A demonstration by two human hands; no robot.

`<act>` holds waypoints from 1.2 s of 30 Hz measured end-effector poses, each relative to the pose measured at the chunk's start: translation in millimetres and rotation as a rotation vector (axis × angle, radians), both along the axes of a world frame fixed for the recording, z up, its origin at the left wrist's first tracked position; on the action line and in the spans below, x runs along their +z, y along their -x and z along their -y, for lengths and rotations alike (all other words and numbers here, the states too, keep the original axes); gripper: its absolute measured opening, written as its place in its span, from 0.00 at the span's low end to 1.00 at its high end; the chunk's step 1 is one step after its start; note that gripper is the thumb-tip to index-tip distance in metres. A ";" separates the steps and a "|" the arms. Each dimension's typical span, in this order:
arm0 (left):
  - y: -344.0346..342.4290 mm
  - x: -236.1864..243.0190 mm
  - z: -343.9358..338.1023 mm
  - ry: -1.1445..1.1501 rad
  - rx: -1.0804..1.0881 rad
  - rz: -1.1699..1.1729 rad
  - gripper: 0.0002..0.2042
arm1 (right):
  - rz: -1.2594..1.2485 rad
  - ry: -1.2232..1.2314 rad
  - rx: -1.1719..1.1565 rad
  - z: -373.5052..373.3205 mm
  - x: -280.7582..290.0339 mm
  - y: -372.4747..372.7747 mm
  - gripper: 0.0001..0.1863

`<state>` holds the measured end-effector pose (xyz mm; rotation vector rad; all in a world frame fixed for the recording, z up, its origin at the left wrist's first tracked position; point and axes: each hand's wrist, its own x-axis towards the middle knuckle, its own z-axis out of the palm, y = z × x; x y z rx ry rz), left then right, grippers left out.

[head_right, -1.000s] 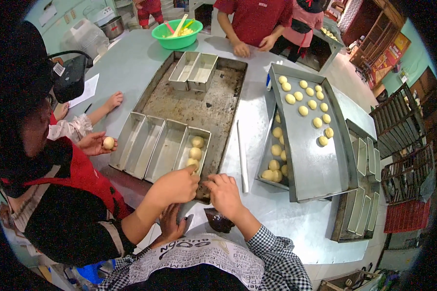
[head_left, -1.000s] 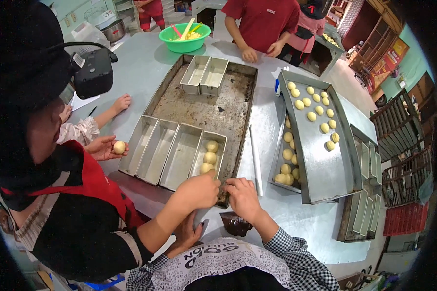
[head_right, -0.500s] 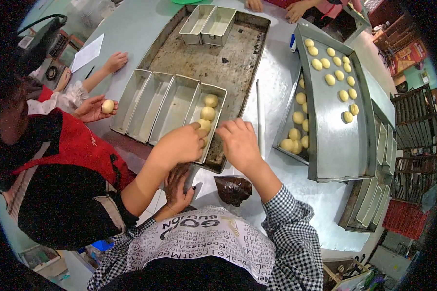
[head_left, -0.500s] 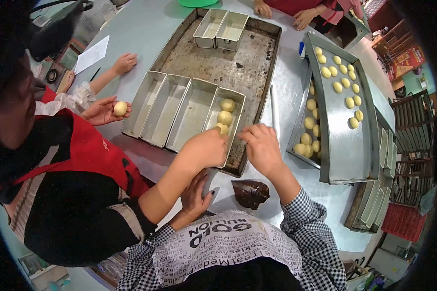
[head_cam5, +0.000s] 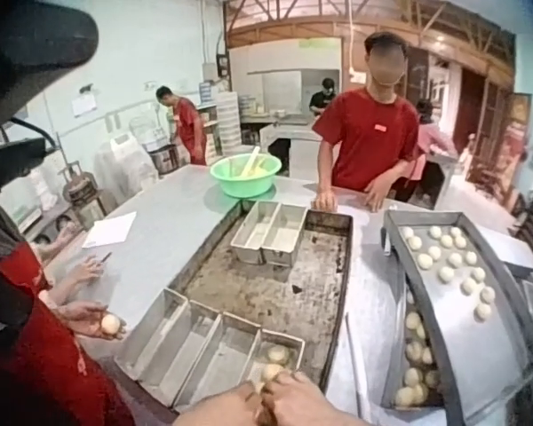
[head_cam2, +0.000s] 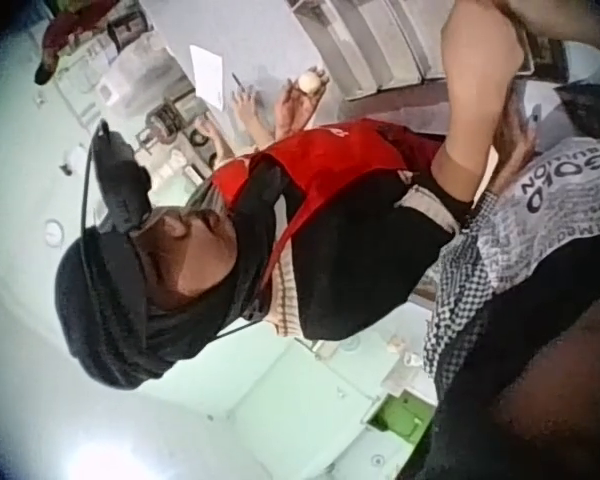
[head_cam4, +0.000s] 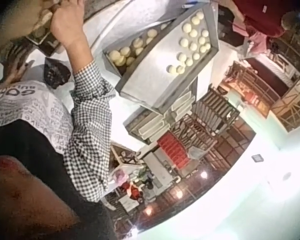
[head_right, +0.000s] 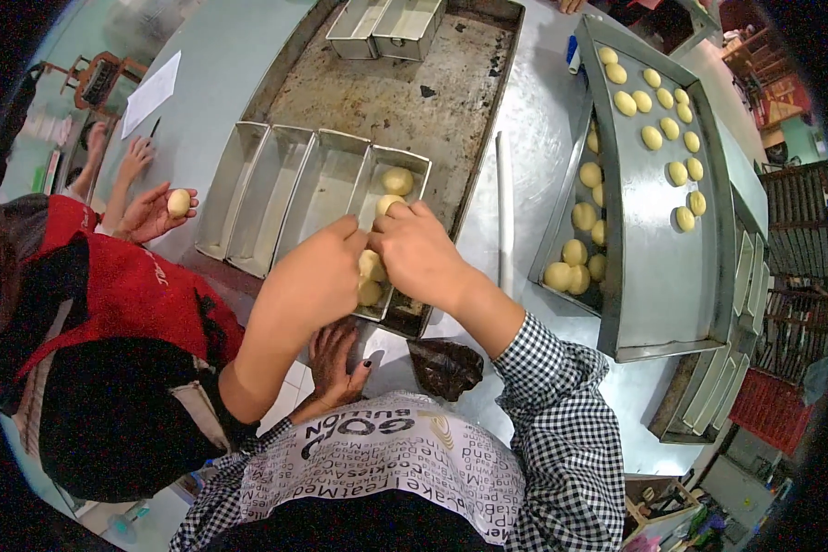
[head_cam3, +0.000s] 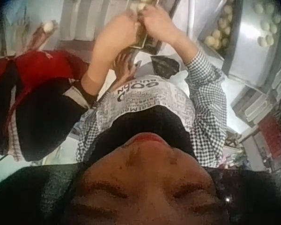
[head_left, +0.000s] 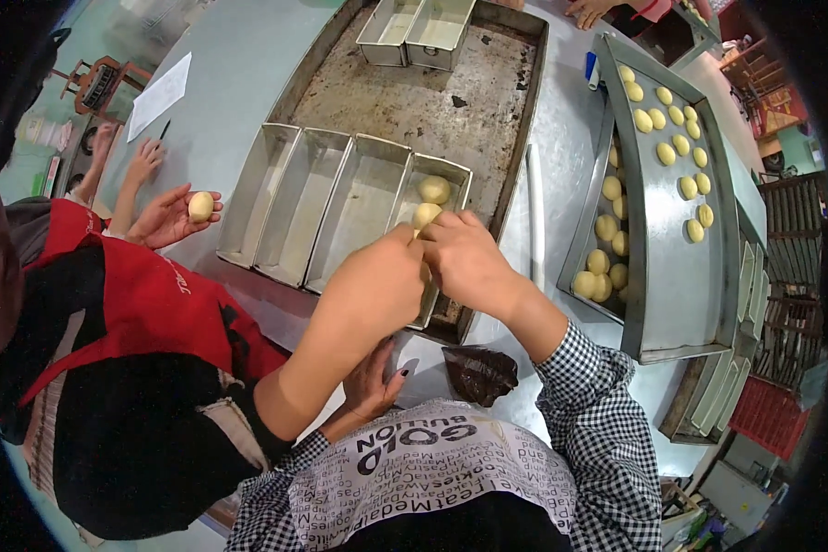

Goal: Filling small dough portions with chocolate and arranging them into loaf pans in a bakery.

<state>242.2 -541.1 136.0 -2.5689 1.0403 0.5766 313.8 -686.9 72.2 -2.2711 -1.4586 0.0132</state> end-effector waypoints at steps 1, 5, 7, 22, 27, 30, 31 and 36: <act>11.1 0.6 -3.9 0.195 0.093 0.122 0.07 | -0.004 0.019 0.008 -2.4 1.6 1.2 0.07; 41.6 -2.8 -10.5 0.329 0.048 0.084 0.06 | 0.098 0.024 0.079 -16.2 -6.0 1.5 0.07; 47.8 -4.7 -7.3 0.409 0.090 0.041 0.07 | 0.143 0.193 0.149 -24.9 -9.2 3.1 0.06; 169.9 -149.2 18.6 0.933 0.943 0.300 0.25 | 0.189 0.295 0.303 -38.2 -13.6 5.5 0.06; 170.0 -151.7 18.0 0.942 0.951 0.305 0.25 | 0.073 0.233 0.327 -34.6 -7.4 -3.5 0.08; 171.7 -150.0 17.1 0.938 0.962 0.304 0.24 | 0.019 0.128 0.216 -28.1 0.1 -24.7 0.10; 171.1 -149.7 17.2 0.938 0.953 0.300 0.24 | 0.041 0.065 0.138 -25.0 2.4 -31.8 0.10; 170.8 -147.8 16.0 0.943 0.946 0.298 0.23 | 0.084 0.237 0.133 -24.8 2.2 -40.0 0.07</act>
